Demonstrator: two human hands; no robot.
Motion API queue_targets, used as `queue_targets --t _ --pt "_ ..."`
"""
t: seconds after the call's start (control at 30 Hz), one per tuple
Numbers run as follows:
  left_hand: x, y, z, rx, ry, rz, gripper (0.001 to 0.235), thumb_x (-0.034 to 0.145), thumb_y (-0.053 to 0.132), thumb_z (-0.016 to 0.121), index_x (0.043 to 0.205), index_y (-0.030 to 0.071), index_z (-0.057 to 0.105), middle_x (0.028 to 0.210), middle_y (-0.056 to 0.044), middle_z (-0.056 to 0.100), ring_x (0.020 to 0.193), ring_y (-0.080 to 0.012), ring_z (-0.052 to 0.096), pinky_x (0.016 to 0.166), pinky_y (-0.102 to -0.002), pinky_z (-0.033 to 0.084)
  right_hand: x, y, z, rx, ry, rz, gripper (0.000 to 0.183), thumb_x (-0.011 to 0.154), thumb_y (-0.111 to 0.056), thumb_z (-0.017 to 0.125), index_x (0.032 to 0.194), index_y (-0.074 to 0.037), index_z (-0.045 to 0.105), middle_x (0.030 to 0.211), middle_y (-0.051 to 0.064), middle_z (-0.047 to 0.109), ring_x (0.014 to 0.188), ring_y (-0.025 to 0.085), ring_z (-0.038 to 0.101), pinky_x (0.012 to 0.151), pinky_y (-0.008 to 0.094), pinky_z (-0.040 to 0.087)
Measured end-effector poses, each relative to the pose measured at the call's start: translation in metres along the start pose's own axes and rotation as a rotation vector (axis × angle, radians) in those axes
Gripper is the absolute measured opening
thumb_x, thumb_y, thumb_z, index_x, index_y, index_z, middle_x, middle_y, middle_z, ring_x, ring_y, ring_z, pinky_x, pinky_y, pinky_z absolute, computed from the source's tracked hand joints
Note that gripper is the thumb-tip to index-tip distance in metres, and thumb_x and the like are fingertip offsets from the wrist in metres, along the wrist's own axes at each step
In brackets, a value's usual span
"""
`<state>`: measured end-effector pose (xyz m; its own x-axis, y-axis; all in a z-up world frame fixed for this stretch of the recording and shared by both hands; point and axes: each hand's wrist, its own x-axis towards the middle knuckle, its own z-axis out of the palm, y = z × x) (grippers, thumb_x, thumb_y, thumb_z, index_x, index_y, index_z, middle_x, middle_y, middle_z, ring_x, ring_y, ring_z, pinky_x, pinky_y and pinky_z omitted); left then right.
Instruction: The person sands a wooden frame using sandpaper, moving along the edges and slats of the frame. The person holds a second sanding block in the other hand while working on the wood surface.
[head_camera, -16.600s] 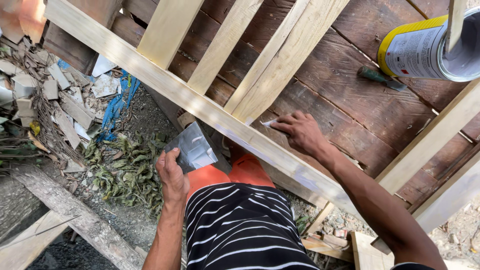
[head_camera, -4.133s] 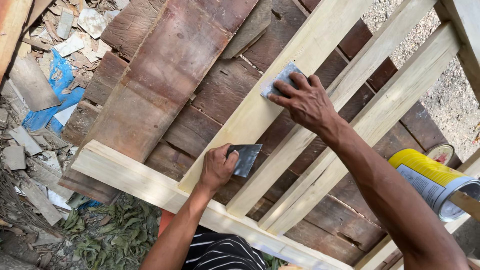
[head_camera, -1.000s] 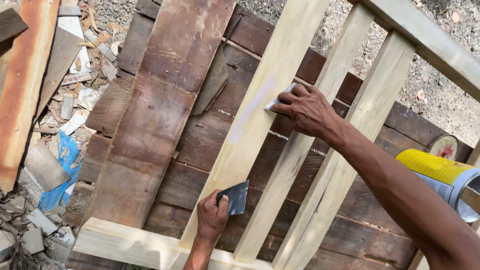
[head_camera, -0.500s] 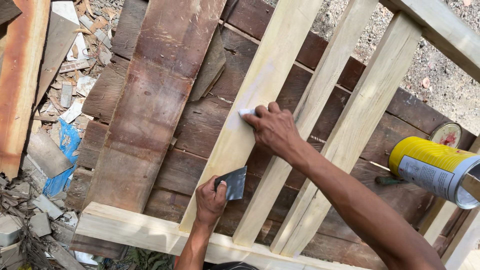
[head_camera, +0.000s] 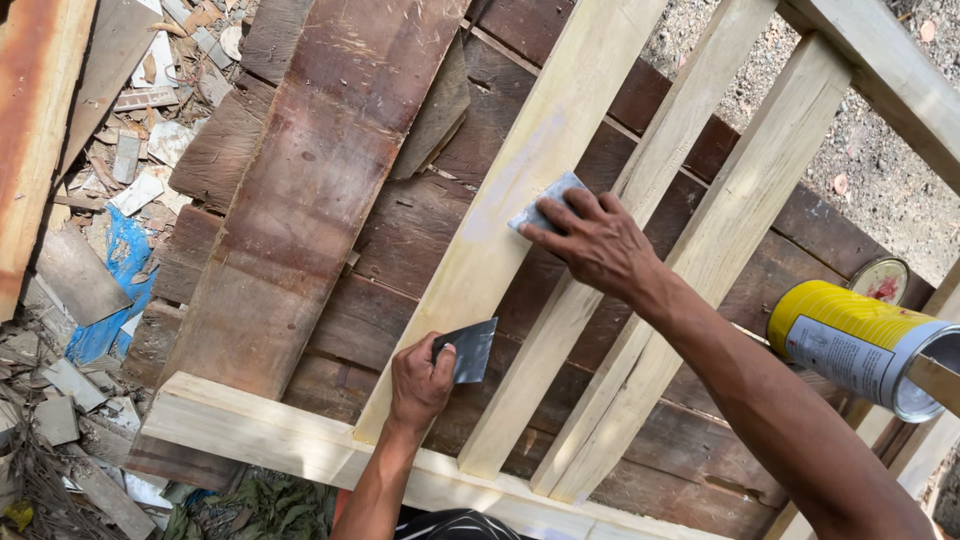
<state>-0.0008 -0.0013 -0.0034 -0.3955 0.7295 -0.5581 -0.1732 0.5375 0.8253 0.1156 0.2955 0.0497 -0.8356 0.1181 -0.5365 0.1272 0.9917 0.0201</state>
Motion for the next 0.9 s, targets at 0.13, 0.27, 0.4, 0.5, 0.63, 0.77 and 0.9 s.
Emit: queue_targets --t 0.13,0.27,0.4,0.5,0.63,0.77,0.9 --pt "0.0 0.004 -0.002 -0.015 0.014 0.009 0.019 0.088 0.018 0.055 0.081 0.001 0.063 0.065 -0.02 0.061 0.057 -0.0366 0.062 0.056 -0.044 0.049 0.008 0.015 0.008 0.045 0.032 0.012 0.055 0.092 -0.018 0.066 0.139 -0.042 0.052 0.144 0.0 0.057 0.126 0.024 0.052 0.091 0.042 0.049" --pt "-0.002 0.003 -0.004 -0.017 -0.017 -0.022 0.02 0.09 0.018 0.054 0.083 0.001 0.062 0.066 -0.02 0.061 0.058 -0.0372 0.062 0.057 -0.044 0.049 -0.008 0.016 0.009 -0.024 -0.048 -0.021 0.064 0.081 -0.015 0.066 0.137 -0.043 0.055 0.143 -0.001 0.055 0.128 0.025 0.051 0.098 0.043 0.049" --pt "0.001 0.002 -0.001 -0.013 0.015 0.03 0.02 0.089 0.019 0.056 0.081 0.002 0.063 0.067 -0.02 0.063 0.06 -0.0375 0.063 0.057 -0.044 0.049 -0.014 0.022 0.005 0.02 -0.044 0.006 0.059 0.09 -0.012 0.065 0.138 -0.046 0.057 0.147 -0.004 0.054 0.128 0.023 0.051 0.095 0.042 0.049" --pt "0.002 0.0 -0.002 -0.019 0.007 0.026 0.019 0.089 0.019 0.055 0.084 0.003 0.064 0.067 -0.019 0.064 0.059 -0.0366 0.064 0.056 -0.044 0.05 -0.007 0.029 0.004 0.022 -0.057 0.018 0.057 0.089 -0.016 0.065 0.138 -0.043 0.056 0.148 -0.002 0.054 0.13 0.026 0.05 0.096 0.043 0.049" --pt "-0.001 -0.001 -0.001 -0.009 -0.024 -0.021 0.02 0.088 0.018 0.054 0.079 0.002 0.062 0.063 -0.017 0.062 0.055 -0.035 0.064 0.054 -0.043 0.048 -0.019 0.027 0.005 0.039 -0.086 0.008 0.058 0.089 -0.013 0.064 0.138 -0.044 0.056 0.146 -0.004 0.055 0.129 0.027 0.051 0.093 0.044 0.05" --pt "0.002 -0.003 -0.003 -0.01 -0.023 0.017 0.02 0.088 0.018 0.055 0.079 0.001 0.061 0.062 -0.017 0.06 0.053 -0.0343 0.062 0.053 -0.042 0.047 -0.031 0.032 -0.003 -0.027 -0.087 0.032 0.061 0.089 -0.011 0.064 0.14 -0.043 0.056 0.146 -0.001 0.055 0.128 0.03 0.051 0.089 0.046 0.05" --pt "0.002 0.001 0.0 0.005 -0.005 -0.003 0.02 0.089 0.017 0.055 0.08 0.001 0.06 0.064 -0.018 0.059 0.055 -0.0355 0.061 0.054 -0.043 0.046 -0.01 0.054 0.005 -0.022 0.034 0.0 0.058 0.092 -0.013 0.065 0.141 -0.042 0.057 0.149 -0.001 0.054 0.131 0.028 0.05 0.098 0.046 0.05"
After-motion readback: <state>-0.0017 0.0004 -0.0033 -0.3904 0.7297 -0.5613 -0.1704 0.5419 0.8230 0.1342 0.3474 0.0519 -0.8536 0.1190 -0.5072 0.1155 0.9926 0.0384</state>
